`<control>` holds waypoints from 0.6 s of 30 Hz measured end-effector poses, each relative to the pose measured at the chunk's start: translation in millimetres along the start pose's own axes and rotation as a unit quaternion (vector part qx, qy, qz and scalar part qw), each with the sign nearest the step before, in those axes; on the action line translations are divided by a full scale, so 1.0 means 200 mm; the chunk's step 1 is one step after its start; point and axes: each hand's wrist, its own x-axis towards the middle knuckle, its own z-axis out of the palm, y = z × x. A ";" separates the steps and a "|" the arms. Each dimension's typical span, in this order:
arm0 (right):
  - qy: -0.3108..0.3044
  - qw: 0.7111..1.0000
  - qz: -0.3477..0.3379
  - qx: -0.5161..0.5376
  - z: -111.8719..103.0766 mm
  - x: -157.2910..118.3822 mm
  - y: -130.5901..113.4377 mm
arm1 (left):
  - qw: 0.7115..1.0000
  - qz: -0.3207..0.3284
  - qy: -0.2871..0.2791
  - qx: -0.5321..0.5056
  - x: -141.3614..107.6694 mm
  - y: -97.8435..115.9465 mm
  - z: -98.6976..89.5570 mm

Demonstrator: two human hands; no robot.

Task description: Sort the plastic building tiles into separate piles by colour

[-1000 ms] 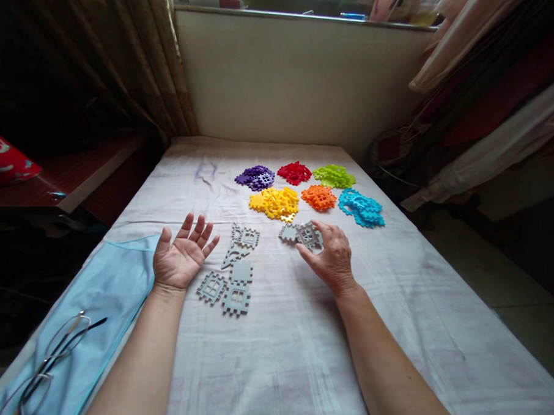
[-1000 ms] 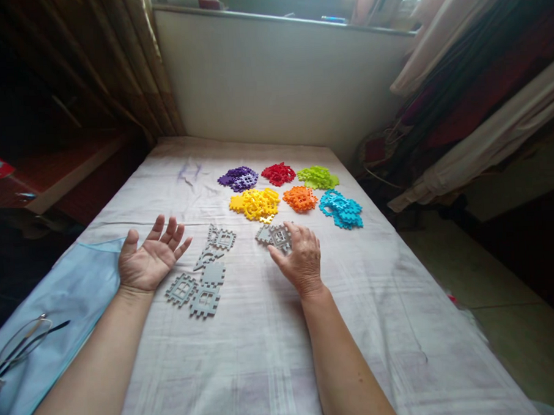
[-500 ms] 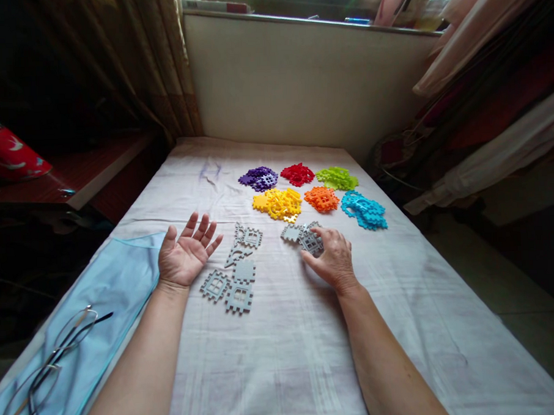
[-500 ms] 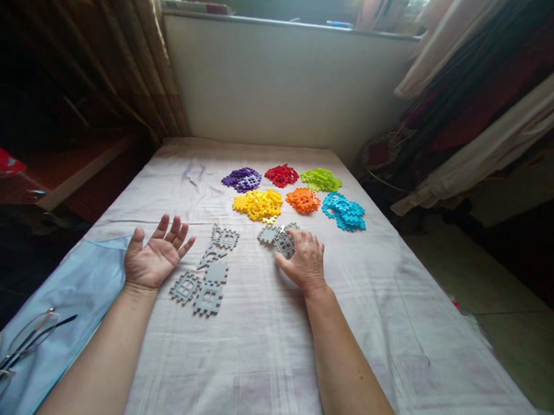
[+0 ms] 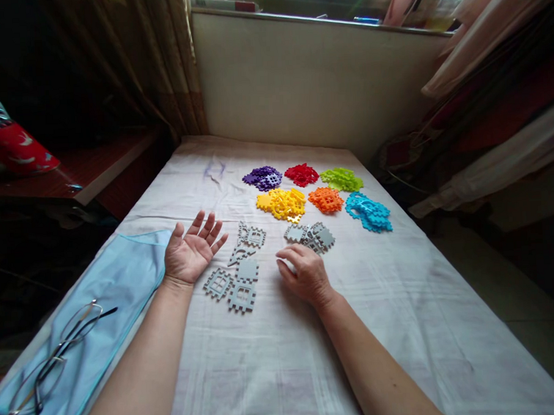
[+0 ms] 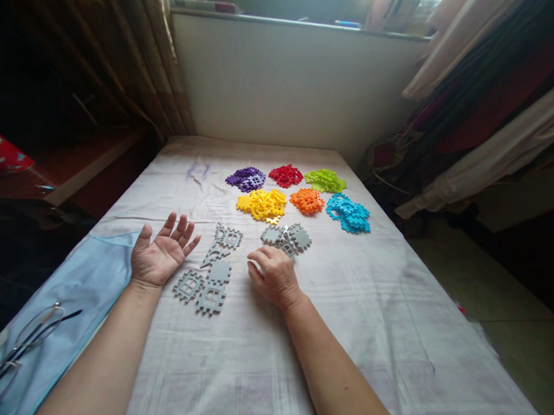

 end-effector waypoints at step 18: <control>-0.157 0.985 -0.021 0.066 0.11 0.04 -0.14 | 1.000 -0.005 0.026 0.005 0.00 -0.01 0.02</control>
